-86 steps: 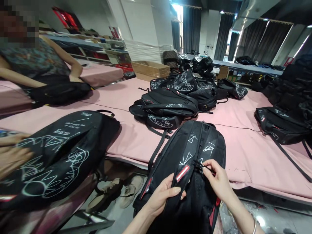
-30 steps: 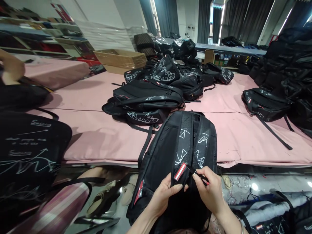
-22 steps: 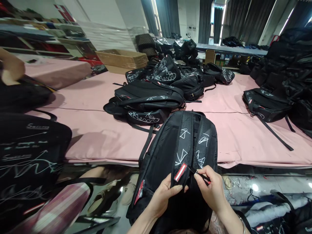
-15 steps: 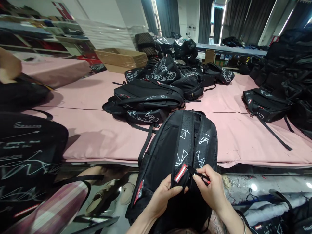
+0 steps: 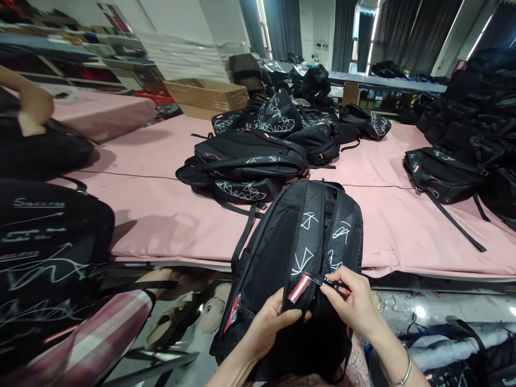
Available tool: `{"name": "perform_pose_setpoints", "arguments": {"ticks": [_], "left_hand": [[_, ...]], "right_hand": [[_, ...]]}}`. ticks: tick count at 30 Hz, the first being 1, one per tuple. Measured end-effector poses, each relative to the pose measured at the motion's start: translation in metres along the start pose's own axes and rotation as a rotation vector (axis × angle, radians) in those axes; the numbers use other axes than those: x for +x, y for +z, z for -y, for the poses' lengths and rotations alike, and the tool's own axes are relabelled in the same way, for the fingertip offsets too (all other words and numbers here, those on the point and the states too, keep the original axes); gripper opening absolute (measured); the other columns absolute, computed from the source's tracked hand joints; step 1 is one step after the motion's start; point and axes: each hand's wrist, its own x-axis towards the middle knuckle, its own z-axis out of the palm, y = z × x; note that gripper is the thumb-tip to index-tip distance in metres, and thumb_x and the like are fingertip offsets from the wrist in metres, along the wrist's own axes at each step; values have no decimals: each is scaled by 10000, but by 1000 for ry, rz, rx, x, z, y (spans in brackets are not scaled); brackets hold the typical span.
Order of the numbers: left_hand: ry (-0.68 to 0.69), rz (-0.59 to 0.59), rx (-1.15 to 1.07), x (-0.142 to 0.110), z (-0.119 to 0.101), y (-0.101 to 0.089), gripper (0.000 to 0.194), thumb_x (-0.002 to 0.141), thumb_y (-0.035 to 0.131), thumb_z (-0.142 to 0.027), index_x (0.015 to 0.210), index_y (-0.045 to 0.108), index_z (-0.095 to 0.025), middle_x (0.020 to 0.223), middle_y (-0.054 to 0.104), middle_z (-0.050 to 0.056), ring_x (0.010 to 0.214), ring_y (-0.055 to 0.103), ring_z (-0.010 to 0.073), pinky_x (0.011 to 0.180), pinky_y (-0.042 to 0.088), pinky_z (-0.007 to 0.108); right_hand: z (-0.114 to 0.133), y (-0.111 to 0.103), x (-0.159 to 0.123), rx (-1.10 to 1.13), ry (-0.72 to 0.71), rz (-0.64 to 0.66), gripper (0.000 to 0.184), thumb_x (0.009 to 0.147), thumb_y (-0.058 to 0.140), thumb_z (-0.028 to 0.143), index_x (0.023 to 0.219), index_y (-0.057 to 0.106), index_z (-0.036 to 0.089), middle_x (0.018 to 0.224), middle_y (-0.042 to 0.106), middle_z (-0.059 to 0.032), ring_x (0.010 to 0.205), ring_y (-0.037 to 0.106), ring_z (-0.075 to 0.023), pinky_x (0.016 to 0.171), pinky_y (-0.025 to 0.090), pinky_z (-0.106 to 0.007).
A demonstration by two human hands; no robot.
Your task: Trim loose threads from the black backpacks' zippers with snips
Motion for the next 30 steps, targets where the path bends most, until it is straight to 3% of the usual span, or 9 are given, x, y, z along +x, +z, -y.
{"name": "perform_pose_setpoints", "arguments": {"ticks": [6,12,16,23,30], "left_hand": [[26,26,23,-3,-5,2,335,659,709,-276,945,598,-140,701,674,36,641,581,132,635,432,224],[47,68,26,-8,-11,4,277,675,694,-272,895,597,-136,675,666,37,626,570,130,622,421,225],[33,126,46,-10,-14,3,269,682,686,-255,904,586,-139,691,671,44,626,573,136,622,424,238],[10,137,70,-11,-18,1,289,682,682,-248,925,564,-144,694,673,41,615,571,137,631,425,251],[3,185,48,-11,-26,4,315,661,697,-281,911,571,-136,679,672,47,596,565,138,605,421,244]], "right_hand": [[-5,-7,13,116,1,78,159,792,590,333,771,600,175,717,607,-23,613,543,-133,527,433,-229],[-7,-39,42,180,20,341,197,734,654,363,796,636,177,743,635,-15,619,559,-134,530,441,-227],[1,-54,67,173,-39,484,195,704,677,344,799,669,174,737,651,-17,646,586,-150,581,466,-254],[19,-60,90,161,-71,612,171,679,689,313,781,692,176,724,664,-12,663,599,-149,606,479,-256],[26,-61,102,59,-283,730,182,743,651,329,836,688,177,753,663,-14,676,600,-138,606,485,-238]]}}
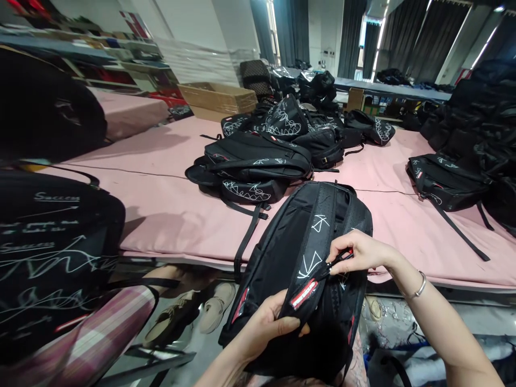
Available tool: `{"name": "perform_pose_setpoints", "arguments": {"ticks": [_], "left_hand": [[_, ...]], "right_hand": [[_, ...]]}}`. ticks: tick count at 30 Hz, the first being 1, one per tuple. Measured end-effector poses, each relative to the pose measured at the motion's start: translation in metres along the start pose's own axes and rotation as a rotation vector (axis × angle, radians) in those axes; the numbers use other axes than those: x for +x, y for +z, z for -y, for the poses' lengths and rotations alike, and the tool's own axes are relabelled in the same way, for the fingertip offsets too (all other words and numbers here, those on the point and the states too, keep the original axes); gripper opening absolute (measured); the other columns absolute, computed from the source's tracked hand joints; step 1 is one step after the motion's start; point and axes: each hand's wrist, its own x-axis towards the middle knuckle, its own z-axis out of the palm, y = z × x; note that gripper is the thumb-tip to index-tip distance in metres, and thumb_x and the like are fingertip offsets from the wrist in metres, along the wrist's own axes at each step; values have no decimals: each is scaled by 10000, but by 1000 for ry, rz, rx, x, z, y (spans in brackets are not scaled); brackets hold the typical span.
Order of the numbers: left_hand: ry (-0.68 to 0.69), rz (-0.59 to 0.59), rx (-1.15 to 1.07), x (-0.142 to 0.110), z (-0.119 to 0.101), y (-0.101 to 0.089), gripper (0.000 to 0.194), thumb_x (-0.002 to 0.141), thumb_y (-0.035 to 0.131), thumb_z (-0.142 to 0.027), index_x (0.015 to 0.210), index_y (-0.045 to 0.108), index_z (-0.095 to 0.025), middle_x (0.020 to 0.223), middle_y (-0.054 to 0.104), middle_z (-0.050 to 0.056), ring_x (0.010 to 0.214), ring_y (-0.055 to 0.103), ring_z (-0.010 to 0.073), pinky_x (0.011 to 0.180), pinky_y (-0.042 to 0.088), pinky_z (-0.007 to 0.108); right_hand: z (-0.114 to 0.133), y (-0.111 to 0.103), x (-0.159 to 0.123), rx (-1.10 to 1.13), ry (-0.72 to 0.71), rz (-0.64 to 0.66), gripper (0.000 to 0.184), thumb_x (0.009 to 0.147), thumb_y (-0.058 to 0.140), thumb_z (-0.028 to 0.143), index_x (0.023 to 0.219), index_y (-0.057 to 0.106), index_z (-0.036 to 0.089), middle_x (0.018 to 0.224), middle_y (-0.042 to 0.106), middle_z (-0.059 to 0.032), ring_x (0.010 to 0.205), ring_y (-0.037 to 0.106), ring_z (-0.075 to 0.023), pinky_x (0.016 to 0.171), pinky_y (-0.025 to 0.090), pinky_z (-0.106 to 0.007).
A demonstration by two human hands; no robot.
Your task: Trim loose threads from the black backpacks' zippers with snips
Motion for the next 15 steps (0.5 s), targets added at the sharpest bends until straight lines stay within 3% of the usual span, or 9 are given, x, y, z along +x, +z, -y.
{"name": "perform_pose_setpoints", "arguments": {"ticks": [6,15], "left_hand": [[14,32,-3,2,-5,4,334,660,699,-266,928,565,-119,678,671,48,599,568,129,596,420,229],[17,51,61,4,-3,1,357,692,681,-276,987,563,-112,717,674,53,622,576,125,614,430,228]], "right_hand": [[-3,-7,0,-61,-110,26,200,754,674,321,794,667,125,714,653,-36,614,571,-103,562,450,-189],[-4,-9,-9,1,-19,9,200,741,689,312,794,645,125,741,658,-36,652,582,-112,582,454,-194]]}}
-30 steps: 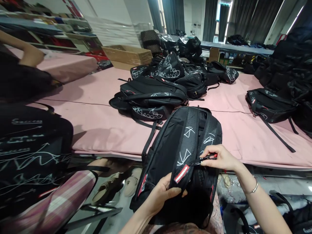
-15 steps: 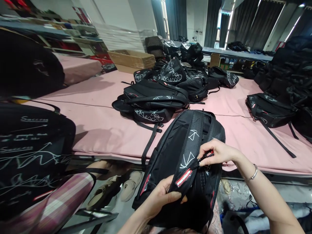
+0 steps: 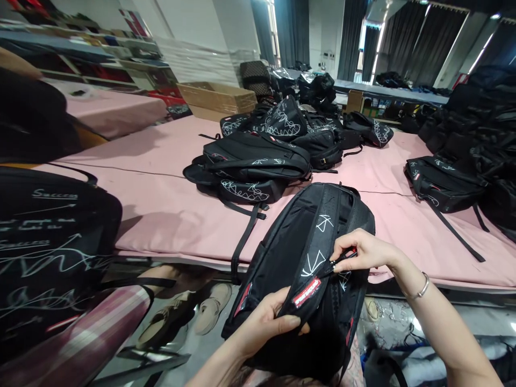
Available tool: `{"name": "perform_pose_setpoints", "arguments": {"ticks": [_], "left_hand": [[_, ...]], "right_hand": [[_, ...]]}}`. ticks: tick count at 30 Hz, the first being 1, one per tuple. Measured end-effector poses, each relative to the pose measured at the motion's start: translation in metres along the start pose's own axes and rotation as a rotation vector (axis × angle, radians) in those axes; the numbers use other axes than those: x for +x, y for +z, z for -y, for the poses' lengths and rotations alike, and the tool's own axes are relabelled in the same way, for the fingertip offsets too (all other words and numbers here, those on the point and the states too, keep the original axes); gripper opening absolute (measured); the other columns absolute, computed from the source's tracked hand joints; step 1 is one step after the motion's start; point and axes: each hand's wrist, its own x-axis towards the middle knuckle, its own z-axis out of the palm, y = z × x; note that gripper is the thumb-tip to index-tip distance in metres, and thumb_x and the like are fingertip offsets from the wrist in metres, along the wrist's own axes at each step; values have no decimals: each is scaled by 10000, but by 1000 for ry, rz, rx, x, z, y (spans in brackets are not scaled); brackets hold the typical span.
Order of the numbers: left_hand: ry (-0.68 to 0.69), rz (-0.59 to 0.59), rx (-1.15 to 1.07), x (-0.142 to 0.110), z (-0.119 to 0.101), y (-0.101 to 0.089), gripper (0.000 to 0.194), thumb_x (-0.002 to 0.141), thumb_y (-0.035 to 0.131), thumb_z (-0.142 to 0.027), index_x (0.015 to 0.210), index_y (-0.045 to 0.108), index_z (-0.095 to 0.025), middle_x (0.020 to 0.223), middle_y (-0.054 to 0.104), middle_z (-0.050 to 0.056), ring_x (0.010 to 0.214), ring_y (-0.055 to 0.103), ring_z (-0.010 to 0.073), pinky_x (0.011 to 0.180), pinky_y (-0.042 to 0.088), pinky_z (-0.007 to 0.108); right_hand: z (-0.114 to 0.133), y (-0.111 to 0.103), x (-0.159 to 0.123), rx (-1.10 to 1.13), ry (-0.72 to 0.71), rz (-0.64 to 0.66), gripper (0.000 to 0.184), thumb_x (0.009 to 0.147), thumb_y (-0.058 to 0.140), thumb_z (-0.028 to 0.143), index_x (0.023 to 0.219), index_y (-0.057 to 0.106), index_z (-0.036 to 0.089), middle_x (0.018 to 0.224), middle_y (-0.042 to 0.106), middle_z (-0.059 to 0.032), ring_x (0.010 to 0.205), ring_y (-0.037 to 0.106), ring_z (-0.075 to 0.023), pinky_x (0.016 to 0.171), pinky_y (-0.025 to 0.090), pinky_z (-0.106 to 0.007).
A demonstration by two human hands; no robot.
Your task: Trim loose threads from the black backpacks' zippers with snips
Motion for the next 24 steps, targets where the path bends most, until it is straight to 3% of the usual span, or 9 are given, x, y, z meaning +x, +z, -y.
{"name": "perform_pose_setpoints", "arguments": {"ticks": [7,24], "left_hand": [[17,56,5,-1,-5,3,343,709,665,-294,980,553,-116,707,661,49,621,563,125,617,421,234],[33,58,23,-3,-19,6,387,705,665,-337,1001,560,-111,711,653,51,639,557,134,610,408,229]], "right_hand": [[1,2,3,-12,-77,27,197,731,703,297,791,649,117,720,653,-35,635,574,-103,566,442,-179],[7,4,10,-102,-153,13,236,768,661,365,783,638,131,692,637,-30,590,548,-101,534,413,-196]]}}
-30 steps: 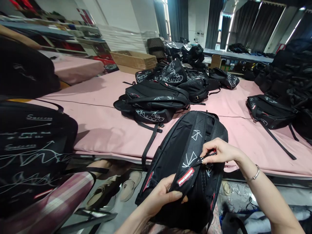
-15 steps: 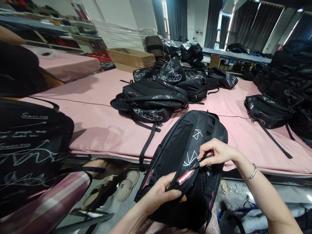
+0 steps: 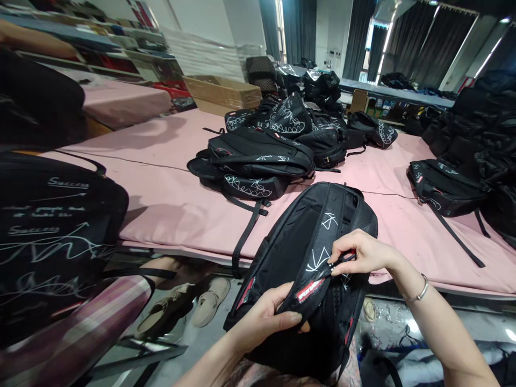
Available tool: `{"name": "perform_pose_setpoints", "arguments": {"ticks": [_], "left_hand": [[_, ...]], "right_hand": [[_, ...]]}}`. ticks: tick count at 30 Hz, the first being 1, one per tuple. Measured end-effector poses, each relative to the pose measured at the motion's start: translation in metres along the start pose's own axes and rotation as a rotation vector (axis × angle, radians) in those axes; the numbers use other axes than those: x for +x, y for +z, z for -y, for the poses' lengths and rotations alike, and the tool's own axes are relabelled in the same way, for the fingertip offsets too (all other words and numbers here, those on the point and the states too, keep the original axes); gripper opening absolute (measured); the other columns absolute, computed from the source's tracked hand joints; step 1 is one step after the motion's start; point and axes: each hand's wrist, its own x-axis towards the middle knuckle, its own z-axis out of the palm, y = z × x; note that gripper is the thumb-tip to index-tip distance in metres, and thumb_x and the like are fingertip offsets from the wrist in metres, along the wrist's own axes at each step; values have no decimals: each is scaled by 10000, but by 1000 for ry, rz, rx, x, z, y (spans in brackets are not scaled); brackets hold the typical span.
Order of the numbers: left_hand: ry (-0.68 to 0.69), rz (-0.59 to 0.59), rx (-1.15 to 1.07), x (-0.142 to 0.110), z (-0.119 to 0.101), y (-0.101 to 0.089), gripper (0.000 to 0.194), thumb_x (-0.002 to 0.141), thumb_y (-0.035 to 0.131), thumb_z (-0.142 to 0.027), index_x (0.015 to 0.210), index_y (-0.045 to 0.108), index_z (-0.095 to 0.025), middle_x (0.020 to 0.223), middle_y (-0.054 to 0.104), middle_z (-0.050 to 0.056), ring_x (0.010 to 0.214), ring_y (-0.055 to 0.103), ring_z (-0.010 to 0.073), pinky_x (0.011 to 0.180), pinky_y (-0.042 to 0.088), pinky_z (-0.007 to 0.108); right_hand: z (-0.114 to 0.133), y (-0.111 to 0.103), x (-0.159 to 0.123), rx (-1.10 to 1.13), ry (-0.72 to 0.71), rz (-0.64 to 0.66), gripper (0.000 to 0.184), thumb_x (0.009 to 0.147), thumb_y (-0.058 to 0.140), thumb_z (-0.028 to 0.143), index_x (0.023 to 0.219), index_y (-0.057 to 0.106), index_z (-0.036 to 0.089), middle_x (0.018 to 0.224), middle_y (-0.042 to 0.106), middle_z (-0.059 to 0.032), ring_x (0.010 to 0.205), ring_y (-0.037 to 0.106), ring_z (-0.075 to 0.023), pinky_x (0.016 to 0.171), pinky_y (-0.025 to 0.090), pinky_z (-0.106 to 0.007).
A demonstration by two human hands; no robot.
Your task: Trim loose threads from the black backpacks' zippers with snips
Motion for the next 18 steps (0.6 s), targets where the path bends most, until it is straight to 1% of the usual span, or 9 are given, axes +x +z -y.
{"name": "perform_pose_setpoints", "arguments": {"ticks": [4,8,11,14,18], "left_hand": [[-3,-12,5,0,-3,3,411,702,666,-335,1021,556,-100,718,651,56,648,566,137,604,406,222],[-2,-7,4,1,-3,3,419,696,669,-347,1015,558,-99,710,651,55,635,564,134,602,406,223],[-8,-1,10,2,-3,3,441,693,669,-362,1031,552,-103,729,654,61,648,576,145,610,413,234],[-9,8,15,3,-4,4,471,694,669,-368,1065,546,-107,736,647,54,654,578,144,614,413,234],[-21,-9,16,2,-6,6,463,687,675,-377,1049,556,-113,728,636,42,651,575,141,610,405,228]], "right_hand": [[-4,3,-3,32,-19,-22,219,767,667,347,792,647,130,696,643,-30,597,560,-99,538,420,-190],[-4,2,-9,34,39,-56,236,750,681,358,796,641,130,700,644,-29,609,569,-105,531,425,-191],[-1,1,-11,13,63,-50,259,747,679,380,813,638,133,713,646,-34,617,570,-112,538,432,-201],[3,2,-10,10,39,-43,237,749,682,363,806,640,137,699,637,-25,592,549,-101,536,425,-198],[4,5,-8,8,19,-33,225,764,669,356,809,637,138,697,631,-22,590,540,-96,536,414,-193]]}}
